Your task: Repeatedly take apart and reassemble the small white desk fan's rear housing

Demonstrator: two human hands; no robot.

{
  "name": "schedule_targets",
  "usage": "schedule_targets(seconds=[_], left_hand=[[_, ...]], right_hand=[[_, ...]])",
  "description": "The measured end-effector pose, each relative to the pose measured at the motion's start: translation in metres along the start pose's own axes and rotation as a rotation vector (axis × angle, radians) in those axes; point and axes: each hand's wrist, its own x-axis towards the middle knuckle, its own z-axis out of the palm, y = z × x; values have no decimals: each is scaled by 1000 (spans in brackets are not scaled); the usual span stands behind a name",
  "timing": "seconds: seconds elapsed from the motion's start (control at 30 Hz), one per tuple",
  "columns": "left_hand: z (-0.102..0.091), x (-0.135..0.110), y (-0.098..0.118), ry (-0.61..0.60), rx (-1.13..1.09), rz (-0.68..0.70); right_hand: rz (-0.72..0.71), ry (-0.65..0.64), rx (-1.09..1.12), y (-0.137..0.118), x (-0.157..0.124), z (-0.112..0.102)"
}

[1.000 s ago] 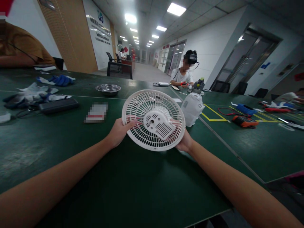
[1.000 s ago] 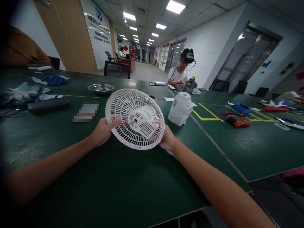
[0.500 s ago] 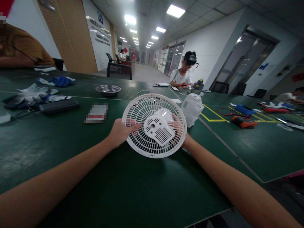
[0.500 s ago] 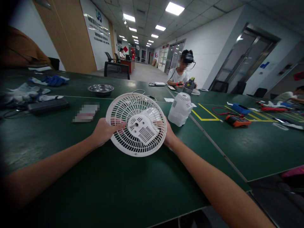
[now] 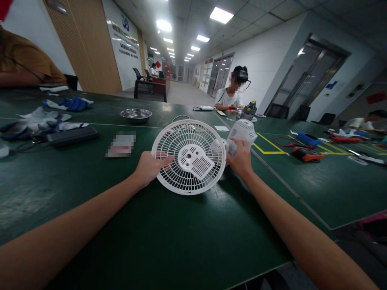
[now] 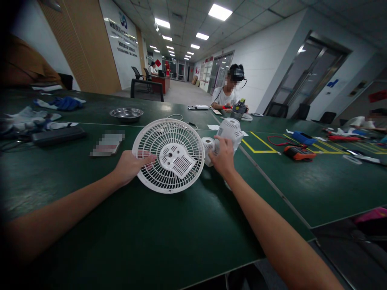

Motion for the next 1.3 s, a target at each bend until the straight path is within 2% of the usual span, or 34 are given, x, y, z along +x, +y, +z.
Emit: schedule_targets(seconds=[0.1, 0.2, 0.3, 0.4, 0.6, 0.7, 0.8, 0.9, 1.0, 1.13, 1.3], left_hand=[[-1, 3, -4, 2, -10, -13], [-1, 5, -7, 17, -19, 3], [-2, 5, -8, -2, -10, 7], [-2, 4, -4, -5, -23, -4], [-1, 3, -1, -13, -26, -22], [-1, 3, -3, -9, -32, -14], [-2, 3, -4, -16, -45, -19], [-2, 2, -4, -26, -36, -19], [-2, 2, -3, -36, -25, -9], [-1, 3, -3, -8, -18, -39], [-2, 6, -6, -21, -22, -41]], right_hand=[[48, 242, -117, 9, 8, -12], [194, 336, -154, 30, 12, -17], [376, 192, 16, 53, 12, -11], [498, 63, 141, 69, 9, -1], [579, 31, 145, 77, 9, 4], [617, 78, 101, 74, 10, 3], [618, 215, 92, 66, 14, 0], [555, 354, 136, 55, 19, -5], [441, 391, 222, 42, 21, -9], [371, 321, 255, 25, 17, -4], [373, 89, 210, 9, 7, 7]])
